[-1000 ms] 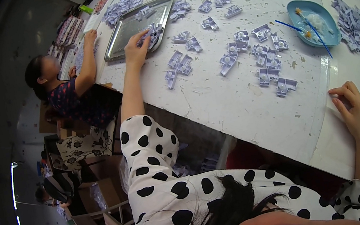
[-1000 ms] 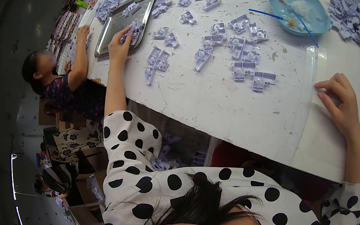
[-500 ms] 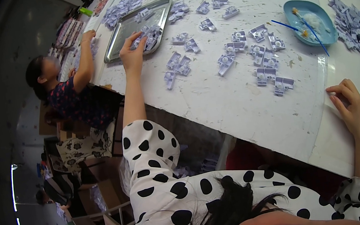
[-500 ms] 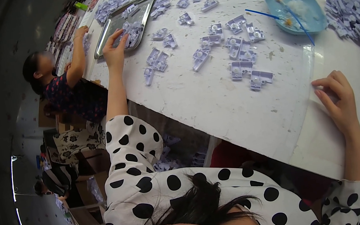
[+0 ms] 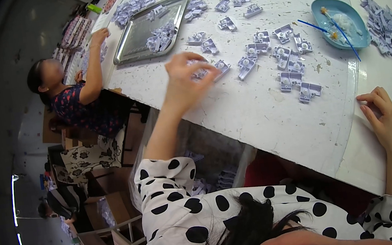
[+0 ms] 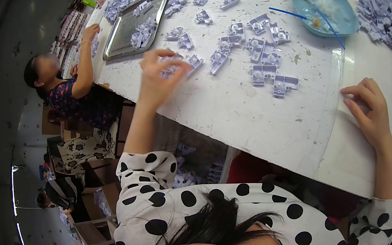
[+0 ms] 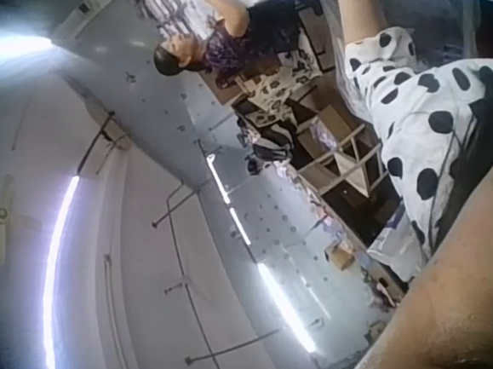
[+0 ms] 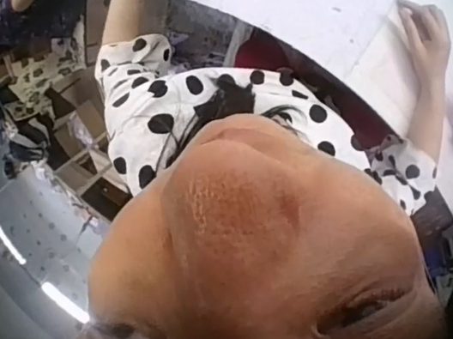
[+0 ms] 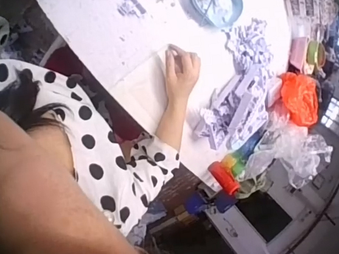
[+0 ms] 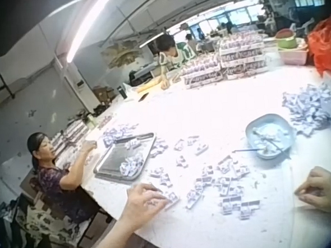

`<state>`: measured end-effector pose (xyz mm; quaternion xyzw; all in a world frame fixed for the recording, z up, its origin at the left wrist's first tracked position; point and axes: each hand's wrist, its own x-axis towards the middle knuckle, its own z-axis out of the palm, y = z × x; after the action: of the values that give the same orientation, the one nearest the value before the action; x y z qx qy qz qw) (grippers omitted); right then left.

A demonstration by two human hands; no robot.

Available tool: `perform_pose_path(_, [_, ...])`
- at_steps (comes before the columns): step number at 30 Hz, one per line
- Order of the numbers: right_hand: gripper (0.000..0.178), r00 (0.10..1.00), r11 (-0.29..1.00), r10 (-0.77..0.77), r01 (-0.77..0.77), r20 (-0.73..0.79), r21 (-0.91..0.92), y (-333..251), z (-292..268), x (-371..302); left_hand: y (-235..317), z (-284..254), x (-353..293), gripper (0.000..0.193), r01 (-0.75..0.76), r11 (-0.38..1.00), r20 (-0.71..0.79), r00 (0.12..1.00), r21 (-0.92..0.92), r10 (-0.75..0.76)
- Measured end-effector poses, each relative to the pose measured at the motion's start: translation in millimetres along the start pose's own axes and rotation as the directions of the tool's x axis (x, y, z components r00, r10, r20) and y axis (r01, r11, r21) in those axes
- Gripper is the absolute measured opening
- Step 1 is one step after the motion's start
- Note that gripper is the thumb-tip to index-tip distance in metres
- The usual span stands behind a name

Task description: The person applies glue to small plastic parts using a brush, then arranges the parts on a workspace.

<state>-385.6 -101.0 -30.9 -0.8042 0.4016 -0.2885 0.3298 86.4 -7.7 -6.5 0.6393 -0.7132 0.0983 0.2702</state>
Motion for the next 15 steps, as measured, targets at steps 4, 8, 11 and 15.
perform_pose_path(4, [0.012,1.0,1.0,-0.019,0.019,0.006,-0.019,-3.7,-0.4,1.4,-85.7,-19.2,28.0,0.025,0.319,0.928,-0.276,0.925,0.191,-0.262])
perform_pose_path(8, [0.011,1.0,1.0,-0.005,0.005,-0.001,0.008,-2.2,-1.2,-0.5,-152.4,-6.7,38.3,0.041,0.612,0.754,-0.087,0.787,0.239,-0.611])
perform_pose_path(11, [0.012,1.0,1.0,0.008,-0.007,-0.016,0.018,-6.3,-2.1,-2.1,-166.9,-0.6,36.8,0.046,0.602,0.753,-0.072,0.791,0.266,-0.607])
perform_pose_path(15, [0.013,0.999,0.999,-0.036,0.037,0.021,-0.012,-8.8,-3.3,-1.1,-165.1,2.3,26.6,0.04,0.63,0.757,-0.137,0.777,0.176,-0.615])
